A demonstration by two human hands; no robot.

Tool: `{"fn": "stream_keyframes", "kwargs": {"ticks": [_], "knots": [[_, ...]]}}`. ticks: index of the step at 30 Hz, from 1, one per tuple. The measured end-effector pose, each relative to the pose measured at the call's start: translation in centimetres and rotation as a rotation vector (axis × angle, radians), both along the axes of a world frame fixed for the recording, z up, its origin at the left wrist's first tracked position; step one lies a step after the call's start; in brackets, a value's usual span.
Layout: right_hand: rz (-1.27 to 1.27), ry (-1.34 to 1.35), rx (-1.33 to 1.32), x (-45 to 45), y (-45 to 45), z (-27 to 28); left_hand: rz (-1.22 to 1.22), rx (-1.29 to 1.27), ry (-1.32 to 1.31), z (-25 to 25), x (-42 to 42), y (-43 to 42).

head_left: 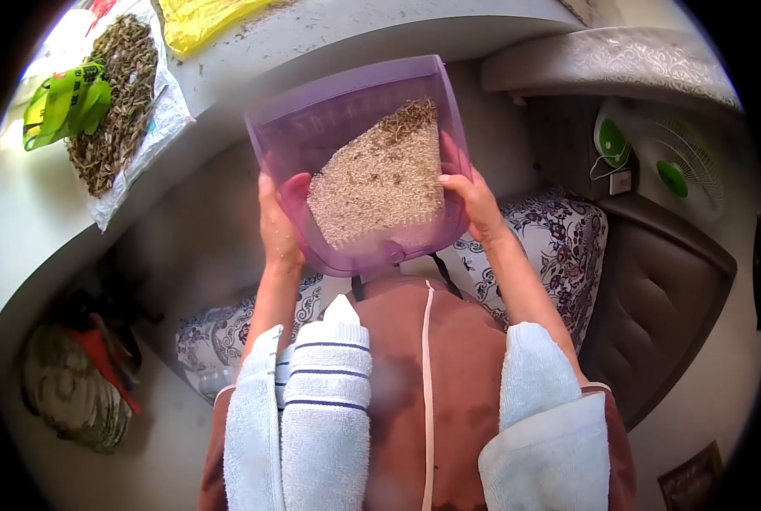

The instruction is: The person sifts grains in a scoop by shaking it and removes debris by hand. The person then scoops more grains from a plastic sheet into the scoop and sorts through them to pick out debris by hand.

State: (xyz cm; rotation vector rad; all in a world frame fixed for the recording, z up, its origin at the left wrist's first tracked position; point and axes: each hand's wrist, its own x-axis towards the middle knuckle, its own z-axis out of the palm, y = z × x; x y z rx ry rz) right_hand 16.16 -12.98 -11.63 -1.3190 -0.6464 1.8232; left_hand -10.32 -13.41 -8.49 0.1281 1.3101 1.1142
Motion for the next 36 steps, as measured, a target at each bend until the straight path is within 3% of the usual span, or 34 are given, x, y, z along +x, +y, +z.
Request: {"fn": "stream_keyframes", "kwargs": {"ticks": [2, 3, 4, 6, 8, 12, 16, 17, 20, 22, 24, 26, 29, 36], "knots": [[-0.006, 0.074, -0.056, 2.4, 0.6, 0.4, -0.093, 0.162, 0.275, -1.6, 2.1, -0.2], [-0.044, 0.111, -0.066, 2.9, 0.8, 1.1, -0.068, 0.342, 0.104, -1.5, 3.3, 0.3], [-0.032, 0.143, -0.072, 3.5, 0.8, 1.3, -0.019, 0.297, 0.111, -0.9, 4.4, 0.3], [-0.03, -0.043, 0.014, 2.6, 0.4, 0.8, -0.045, 0.115, 0.096, -1.3, 2.3, -0.4], [0.008, -0.036, 0.023, 0.7, 0.0, 0.8, -0.027, 0.06, -0.121, 0.5, 0.4, -0.4], [-0.025, 0.189, -0.103, 3.0, 0.7, 1.3, -0.087, 0.285, 0.181, -1.5, 2.8, -0.2], [0.011, -0.042, 0.017, 3.6, 0.9, 1.7, -0.062, 0.207, -0.191, 0.5, 3.2, -0.9], [0.063, 0.049, 0.033, 4.3, 1.7, 1.3, -0.034, 0.206, -0.227, 0.4, 3.5, -1.4], [0.213, -0.001, -0.005, 5.9, 4.6, 2.7, 0.03, 0.202, 0.035, -0.2, 4.3, -2.8], [0.318, -0.069, 0.041, 6.8, 6.1, 3.8, -0.009, 0.16, 0.163, 2.3, 3.2, -2.8], [0.394, -0.036, 0.036, 7.2, 7.3, 5.1, -0.045, 0.572, 0.833, 2.4, 0.9, -1.0], [0.506, -0.111, 0.047, 7.0, 8.5, 6.8, -0.428, 0.861, 1.15, 5.8, 0.0, 2.6], [0.648, -0.186, 0.025, 6.5, 10.2, 8.8, -0.728, 1.314, 1.328, 7.0, 2.8, 9.2], [0.731, -0.178, 0.055, 4.6, 11.1, 12.2, -0.832, 1.308, 1.403, 5.8, 6.6, 12.2]]}}
